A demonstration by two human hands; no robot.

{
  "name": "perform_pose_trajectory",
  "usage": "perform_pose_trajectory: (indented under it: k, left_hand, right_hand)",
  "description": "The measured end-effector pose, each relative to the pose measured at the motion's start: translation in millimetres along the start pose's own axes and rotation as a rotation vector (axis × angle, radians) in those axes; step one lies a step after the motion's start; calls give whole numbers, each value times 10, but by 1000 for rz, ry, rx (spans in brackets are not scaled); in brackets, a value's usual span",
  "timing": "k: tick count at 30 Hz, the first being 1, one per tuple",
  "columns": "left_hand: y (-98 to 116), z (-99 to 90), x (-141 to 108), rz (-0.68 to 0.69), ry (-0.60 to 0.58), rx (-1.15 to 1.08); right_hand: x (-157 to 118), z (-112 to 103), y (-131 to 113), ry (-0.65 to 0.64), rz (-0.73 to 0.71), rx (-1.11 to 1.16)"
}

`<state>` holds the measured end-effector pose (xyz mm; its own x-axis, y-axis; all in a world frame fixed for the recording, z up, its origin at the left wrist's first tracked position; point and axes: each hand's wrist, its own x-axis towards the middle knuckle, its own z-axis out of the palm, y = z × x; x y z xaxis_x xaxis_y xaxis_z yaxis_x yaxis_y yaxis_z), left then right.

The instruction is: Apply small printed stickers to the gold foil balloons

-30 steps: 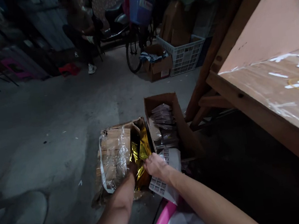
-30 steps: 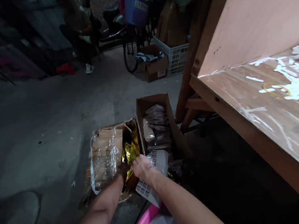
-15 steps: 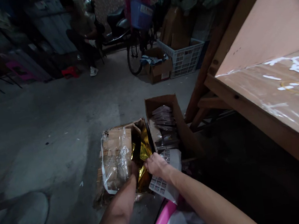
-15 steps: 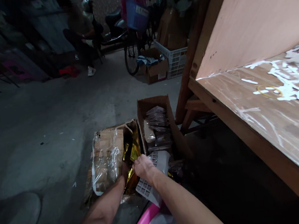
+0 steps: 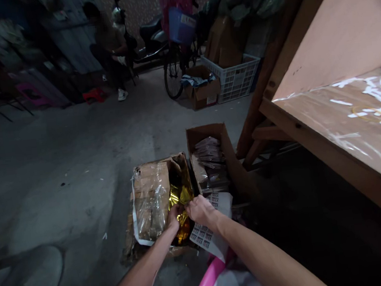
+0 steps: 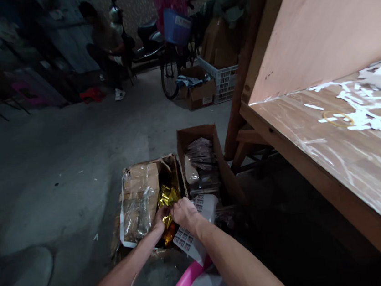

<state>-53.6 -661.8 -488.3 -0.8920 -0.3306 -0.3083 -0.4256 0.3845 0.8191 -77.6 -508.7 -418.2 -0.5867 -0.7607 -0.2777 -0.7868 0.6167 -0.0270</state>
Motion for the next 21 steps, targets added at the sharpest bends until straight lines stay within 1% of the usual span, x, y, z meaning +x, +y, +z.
perform_pose_trajectory:
  k: [5, 7, 9, 14, 16, 21]
  left_hand:
    - [-262, -158, -72, -63, 5, 38]
    - [-327, -175, -124, -65, -12, 22]
    - [-368, -156, -171, -52, -78, -12]
    - [-470, -137, -242, -47, -304, -132]
    - [-512, -160, -228, -82, -354, -189]
    - [-534, -187, -108, -218, -416, -323]
  right_hand:
    - [-6, 44, 2, 40, -8, -8]
    - [-14, 63, 9, 48, -16, -14]
    - [-23, 77, 15, 53, -25, -21]
    - [-9, 100, -8, 25, -49, -29]
    - [15, 116, -25, -9, -64, -26]
    - [60, 131, -38, -84, -70, -29]
